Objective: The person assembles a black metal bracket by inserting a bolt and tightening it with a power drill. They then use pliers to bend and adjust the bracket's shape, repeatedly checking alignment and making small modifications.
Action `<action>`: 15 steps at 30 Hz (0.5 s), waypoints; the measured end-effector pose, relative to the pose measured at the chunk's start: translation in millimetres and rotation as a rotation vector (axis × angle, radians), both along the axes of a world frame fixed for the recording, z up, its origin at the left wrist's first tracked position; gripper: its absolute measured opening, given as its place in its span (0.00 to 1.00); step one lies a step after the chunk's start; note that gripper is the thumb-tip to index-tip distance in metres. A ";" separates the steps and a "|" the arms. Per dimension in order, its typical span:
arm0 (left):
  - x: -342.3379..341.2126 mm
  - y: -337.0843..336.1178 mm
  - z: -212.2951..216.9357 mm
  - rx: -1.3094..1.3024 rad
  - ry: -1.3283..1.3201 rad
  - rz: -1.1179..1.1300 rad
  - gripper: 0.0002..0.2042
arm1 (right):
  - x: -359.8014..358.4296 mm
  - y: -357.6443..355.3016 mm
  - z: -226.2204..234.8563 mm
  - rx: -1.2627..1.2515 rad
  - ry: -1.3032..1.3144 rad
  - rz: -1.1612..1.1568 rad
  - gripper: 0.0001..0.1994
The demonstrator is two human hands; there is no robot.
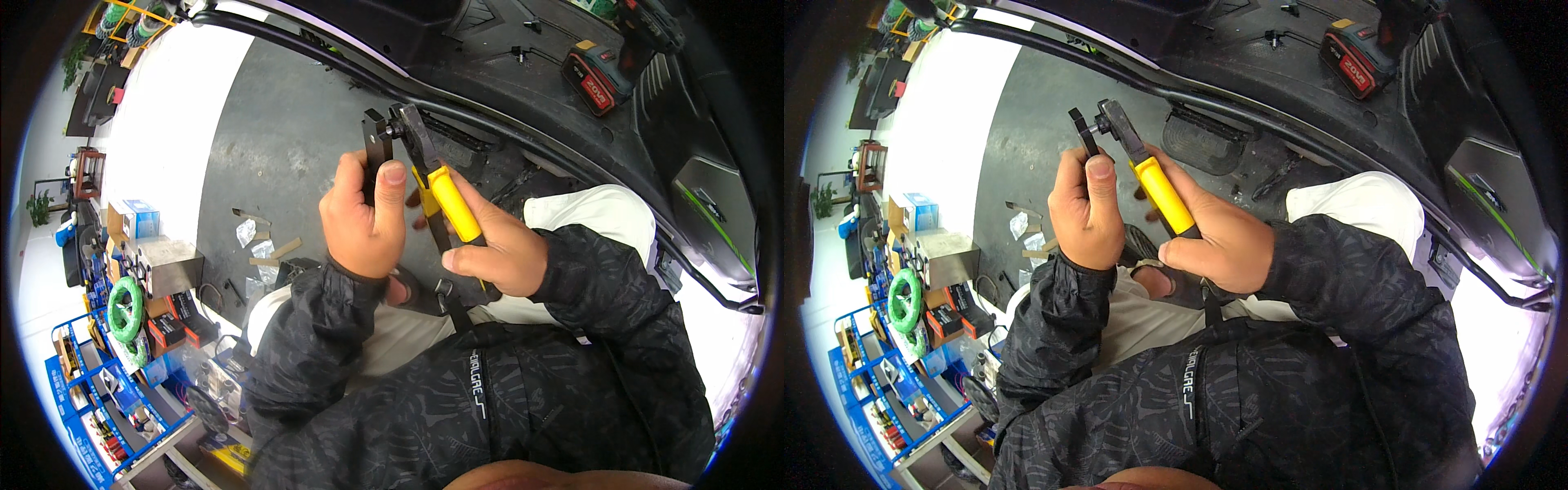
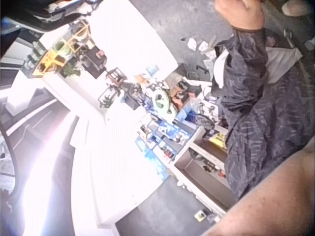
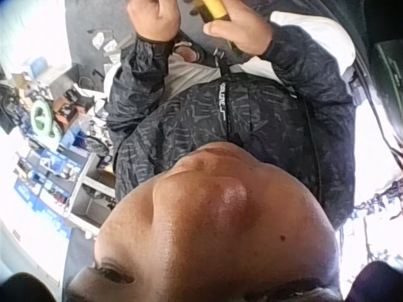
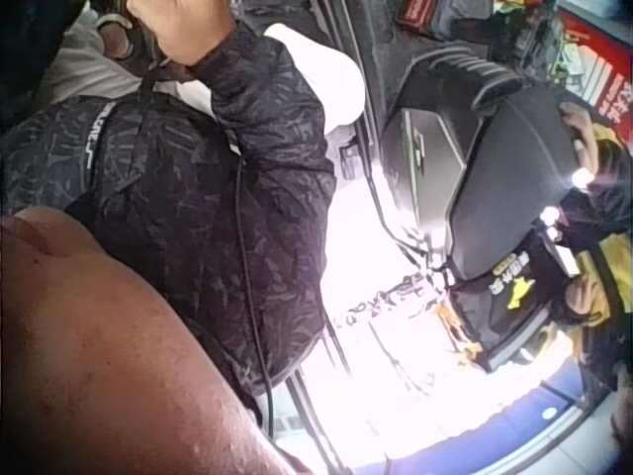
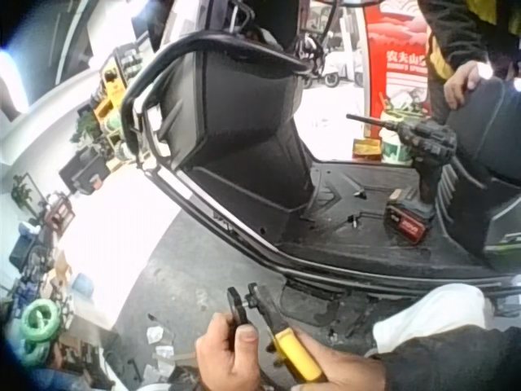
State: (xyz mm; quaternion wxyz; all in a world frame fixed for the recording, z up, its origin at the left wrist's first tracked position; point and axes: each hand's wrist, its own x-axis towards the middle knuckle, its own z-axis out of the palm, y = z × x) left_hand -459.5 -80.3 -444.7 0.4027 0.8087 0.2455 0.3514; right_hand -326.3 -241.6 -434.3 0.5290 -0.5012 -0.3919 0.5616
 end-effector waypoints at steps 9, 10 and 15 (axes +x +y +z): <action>5.7 -26.3 10.0 -0.687 -0.074 -0.051 0.20 | -7.3 14.1 -33.6 0.158 -0.845 -0.289 0.52; 5.8 -27.1 10.9 -0.696 -0.075 -0.054 0.21 | -7.0 13.8 -33.2 0.145 -0.890 -0.285 0.52; 3.8 -30.2 10.7 -0.600 -0.082 -0.083 0.21 | -6.7 15.1 -27.0 0.210 -1.109 -0.389 0.53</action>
